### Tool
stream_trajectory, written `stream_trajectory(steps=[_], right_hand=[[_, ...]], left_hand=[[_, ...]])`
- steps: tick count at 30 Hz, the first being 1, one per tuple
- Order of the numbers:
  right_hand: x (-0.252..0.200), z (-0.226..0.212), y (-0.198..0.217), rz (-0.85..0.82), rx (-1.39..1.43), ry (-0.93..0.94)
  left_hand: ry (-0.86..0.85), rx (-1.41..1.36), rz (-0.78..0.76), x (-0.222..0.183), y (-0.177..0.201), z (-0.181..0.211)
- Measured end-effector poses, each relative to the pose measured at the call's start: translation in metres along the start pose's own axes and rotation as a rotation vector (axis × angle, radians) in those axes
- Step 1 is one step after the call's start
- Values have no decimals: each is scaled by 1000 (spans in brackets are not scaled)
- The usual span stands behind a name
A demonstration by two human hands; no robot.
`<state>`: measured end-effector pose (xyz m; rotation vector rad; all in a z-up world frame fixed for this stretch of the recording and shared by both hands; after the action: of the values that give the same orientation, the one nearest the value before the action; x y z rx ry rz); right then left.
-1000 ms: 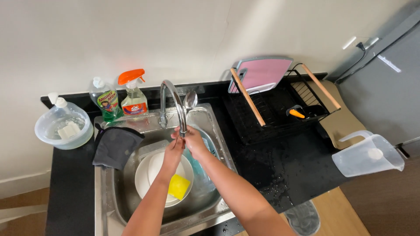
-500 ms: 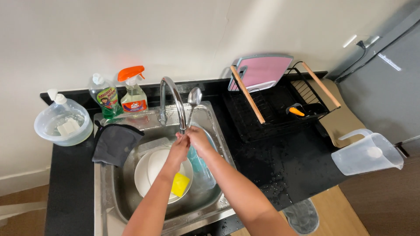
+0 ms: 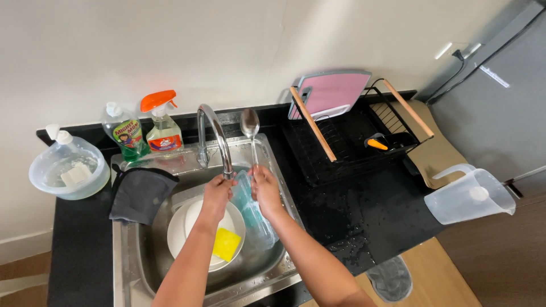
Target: Washing plates and cutlery in a kitchen sink using a sponge and dish soap.
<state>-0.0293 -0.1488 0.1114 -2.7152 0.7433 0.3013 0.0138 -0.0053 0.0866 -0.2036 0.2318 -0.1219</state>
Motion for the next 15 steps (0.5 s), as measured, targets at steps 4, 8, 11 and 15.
stream_trajectory(steps=[4,8,11,15], right_hand=[[-14,-23,39,-35,-158,-238],[-36,-144,104,249,-293,44],[-7,-200,230,585,-577,337],[67,-225,357,869,-1124,133]], left_hand=[[76,-12,25,-11,4,17],[143,20,49,-19,16,18],[172,35,32,-28,23,12],[223,37,-2,-27,21,-11]])
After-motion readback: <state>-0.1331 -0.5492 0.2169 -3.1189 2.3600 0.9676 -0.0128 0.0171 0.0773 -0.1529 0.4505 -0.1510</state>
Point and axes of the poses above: each hand's wrist, its own x-axis towards the middle knuckle, its own y-axis out of the back of the hand, z = x × y, the point moved 4 cm from there along x, towards the middle knuckle, and after that the axes turned 12 degrees about -y, right-handed, at the moved point
